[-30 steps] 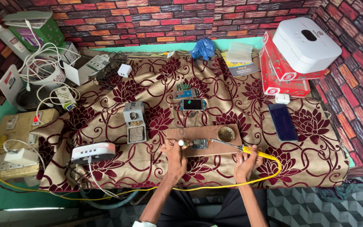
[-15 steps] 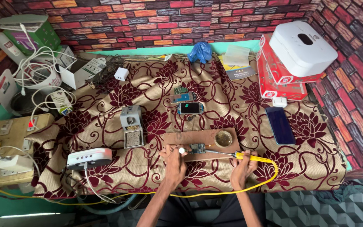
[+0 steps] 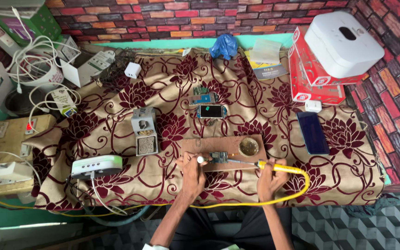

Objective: The person uses a soldering iron and solder wire to attach components to a small circuit board. They repeatedly dip the iron into a flux container and apply solder to specific points on the board while holding it steady with the other hand.

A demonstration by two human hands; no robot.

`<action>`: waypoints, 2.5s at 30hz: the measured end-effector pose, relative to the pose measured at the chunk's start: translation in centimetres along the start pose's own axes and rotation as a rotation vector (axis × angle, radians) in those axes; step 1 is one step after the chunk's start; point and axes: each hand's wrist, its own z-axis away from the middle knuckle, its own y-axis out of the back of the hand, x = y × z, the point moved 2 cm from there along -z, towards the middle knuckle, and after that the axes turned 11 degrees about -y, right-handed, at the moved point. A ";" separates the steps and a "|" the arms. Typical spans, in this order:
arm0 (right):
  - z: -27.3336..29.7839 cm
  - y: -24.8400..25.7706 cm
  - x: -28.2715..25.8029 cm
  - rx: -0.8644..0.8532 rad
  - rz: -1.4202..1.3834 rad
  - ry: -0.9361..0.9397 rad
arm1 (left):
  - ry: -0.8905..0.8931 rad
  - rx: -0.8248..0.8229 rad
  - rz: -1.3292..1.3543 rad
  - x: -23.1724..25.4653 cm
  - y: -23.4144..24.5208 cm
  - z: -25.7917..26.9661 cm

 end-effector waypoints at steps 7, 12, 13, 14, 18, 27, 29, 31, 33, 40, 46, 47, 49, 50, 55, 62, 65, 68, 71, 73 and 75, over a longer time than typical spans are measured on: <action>-1.1 -1.6 -4.7 -0.153 0.322 0.172 | -0.010 -0.006 -0.139 -0.6 -0.5 0.4; -0.6 -3.5 -7.8 -0.223 0.528 0.298 | -0.049 0.006 -0.093 -0.2 -0.2 0.3; -0.5 -3.8 -8.1 -0.235 0.554 0.317 | -0.056 -0.002 -0.114 -0.1 -0.3 0.2; -0.4 -4.1 -8.4 -0.230 0.564 0.323 | -0.065 -0.011 -0.134 0.0 -0.2 0.2; 0.5 -4.7 -8.3 -0.234 0.604 0.336 | -0.048 -0.036 -0.121 0.4 0.2 -0.1; 0.4 -2.5 -7.3 -0.559 0.507 0.248 | -0.102 -0.042 -0.200 1.1 0.5 -0.7; 0.9 -1.6 -8.1 -0.671 0.531 0.307 | -0.102 -0.030 -0.195 0.9 0.5 -0.7; 1.5 -0.5 -9.1 -0.737 0.622 0.395 | -0.092 -0.028 -0.188 0.9 0.2 -0.5; 1.9 -0.3 -10.1 -0.811 0.675 0.550 | -0.077 -0.032 -0.188 0.7 0.2 -0.4; 2.7 0.6 -9.6 -1.058 0.868 0.897 | -0.077 -0.057 -0.213 0.3 0.1 0.0; 3.1 3.3 -5.2 -0.993 0.852 1.149 | -0.041 -0.059 -0.209 0.4 0.1 0.2; 3.2 4.1 -4.7 -0.897 0.766 1.119 | -0.049 -0.056 -0.203 0.7 0.3 0.3; 3.2 5.2 -3.5 -0.679 0.607 1.057 | -0.077 -0.044 -0.179 0.6 0.5 -0.7; 3.3 5.8 -2.8 -0.559 0.417 0.838 | -0.072 -0.031 -0.162 0.9 0.5 -0.7; 2.7 5.9 1.9 0.054 -0.184 0.077 | -0.015 -0.009 -0.093 0.9 0.7 -0.5; 0.1 3.9 3.8 0.118 -0.122 0.266 | -0.007 0.011 -0.177 -0.1 0.0 -0.1; 0.1 3.8 3.3 0.099 0.020 0.396 | -0.007 0.007 -0.210 -0.4 -0.3 0.4; 0.4 4.4 1.7 0.105 0.241 0.535 | -0.014 -0.006 -0.218 -0.4 -0.4 0.7; 0.7 5.5 -0.6 0.006 0.401 0.656 | -0.036 -0.039 -0.248 -0.4 -0.4 0.8; 0.7 5.6 -2.1 -0.081 0.430 0.685 | -0.056 -0.054 -0.256 -0.4 -0.4 0.4; 1.7 5.9 -3.4 -0.148 0.477 0.676 | -0.061 -0.073 -0.244 -0.1 -0.3 0.6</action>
